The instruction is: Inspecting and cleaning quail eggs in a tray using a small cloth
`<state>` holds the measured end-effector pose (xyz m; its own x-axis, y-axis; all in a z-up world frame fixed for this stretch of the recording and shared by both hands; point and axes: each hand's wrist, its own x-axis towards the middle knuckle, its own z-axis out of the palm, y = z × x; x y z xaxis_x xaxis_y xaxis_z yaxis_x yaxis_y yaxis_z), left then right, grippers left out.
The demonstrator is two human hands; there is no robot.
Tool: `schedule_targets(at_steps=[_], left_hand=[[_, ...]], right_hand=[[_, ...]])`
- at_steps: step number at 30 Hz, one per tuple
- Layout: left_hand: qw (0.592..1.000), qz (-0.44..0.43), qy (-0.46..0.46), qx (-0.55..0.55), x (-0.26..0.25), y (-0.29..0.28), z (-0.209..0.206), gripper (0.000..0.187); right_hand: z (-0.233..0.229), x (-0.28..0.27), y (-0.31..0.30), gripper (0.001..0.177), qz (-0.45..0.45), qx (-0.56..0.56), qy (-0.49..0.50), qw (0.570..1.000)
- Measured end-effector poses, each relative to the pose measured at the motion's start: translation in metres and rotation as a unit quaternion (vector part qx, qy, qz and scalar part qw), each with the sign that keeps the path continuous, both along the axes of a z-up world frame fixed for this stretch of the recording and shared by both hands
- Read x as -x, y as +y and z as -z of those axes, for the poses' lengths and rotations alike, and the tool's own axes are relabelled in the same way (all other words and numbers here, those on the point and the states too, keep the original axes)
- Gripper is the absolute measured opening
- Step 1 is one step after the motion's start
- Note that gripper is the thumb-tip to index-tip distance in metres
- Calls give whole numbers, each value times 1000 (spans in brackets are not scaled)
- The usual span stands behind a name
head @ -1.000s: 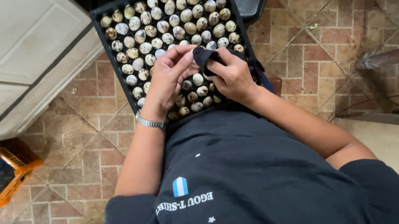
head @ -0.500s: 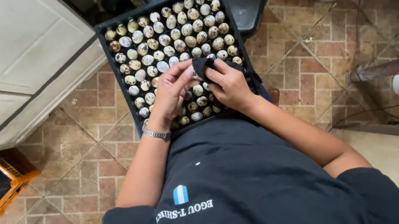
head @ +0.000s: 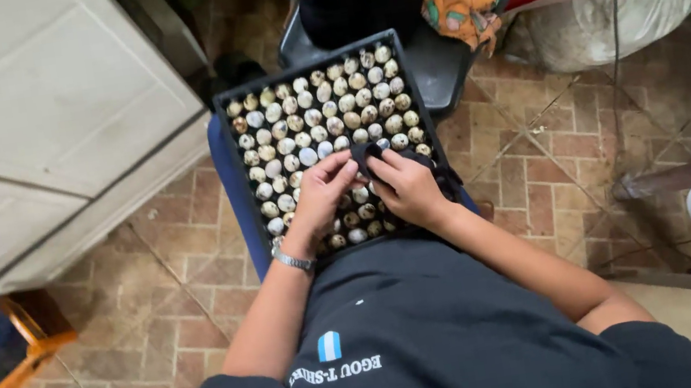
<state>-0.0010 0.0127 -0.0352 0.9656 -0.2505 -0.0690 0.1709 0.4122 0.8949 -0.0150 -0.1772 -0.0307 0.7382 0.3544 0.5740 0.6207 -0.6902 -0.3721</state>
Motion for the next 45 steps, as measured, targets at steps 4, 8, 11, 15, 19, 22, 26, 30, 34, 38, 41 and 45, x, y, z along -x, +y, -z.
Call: schedule_targets(at_steps=[4,8,11,15,19,22,26,30,34,38,41,45], left_hand=[[1000,4,-9,-6,-1,-1,10,32],[1000,-14,-2,-7,-1,0,3,33],[999,-35,-1,0,-8,4,13,32],[999,-48,3,-7,-6,12,22,28],[999,-38,-2,-16,-8,14,23,31],[999,-37,-2,-30,-4,13,10,32],[999,-34,-23,-25,-3,11,2,34],[999,-26,-20,-30,-3,9,8,28],[1000,-22,-6,-12,2,8,-13,30],[1000,-20,-17,7,4,13,-29,32],[999,-16,-32,12,1,14,-25,36],[998,-13,-56,4,3,12,-25,35]], right_hand=[[9,1,-3,36,10,0,5,1000],[4,2,1,33,-10,-21,16,1000],[-4,-1,9,33,-16,-28,7,999],[-5,-3,16,35,-31,-31,-6,999],[-18,-8,19,31,-32,-35,-10,999],[-18,-7,18,33,-23,-18,-23,999],[-10,-7,15,32,-12,-17,-32,999],[2,-11,10,30,-2,-34,-12,999],[-14,-7,12,27,13,-52,11,998],[-13,-5,10,26,16,-68,19,997],[1,-7,8,26,11,-41,11,999],[-1,-5,10,31,13,0,21,1000]])
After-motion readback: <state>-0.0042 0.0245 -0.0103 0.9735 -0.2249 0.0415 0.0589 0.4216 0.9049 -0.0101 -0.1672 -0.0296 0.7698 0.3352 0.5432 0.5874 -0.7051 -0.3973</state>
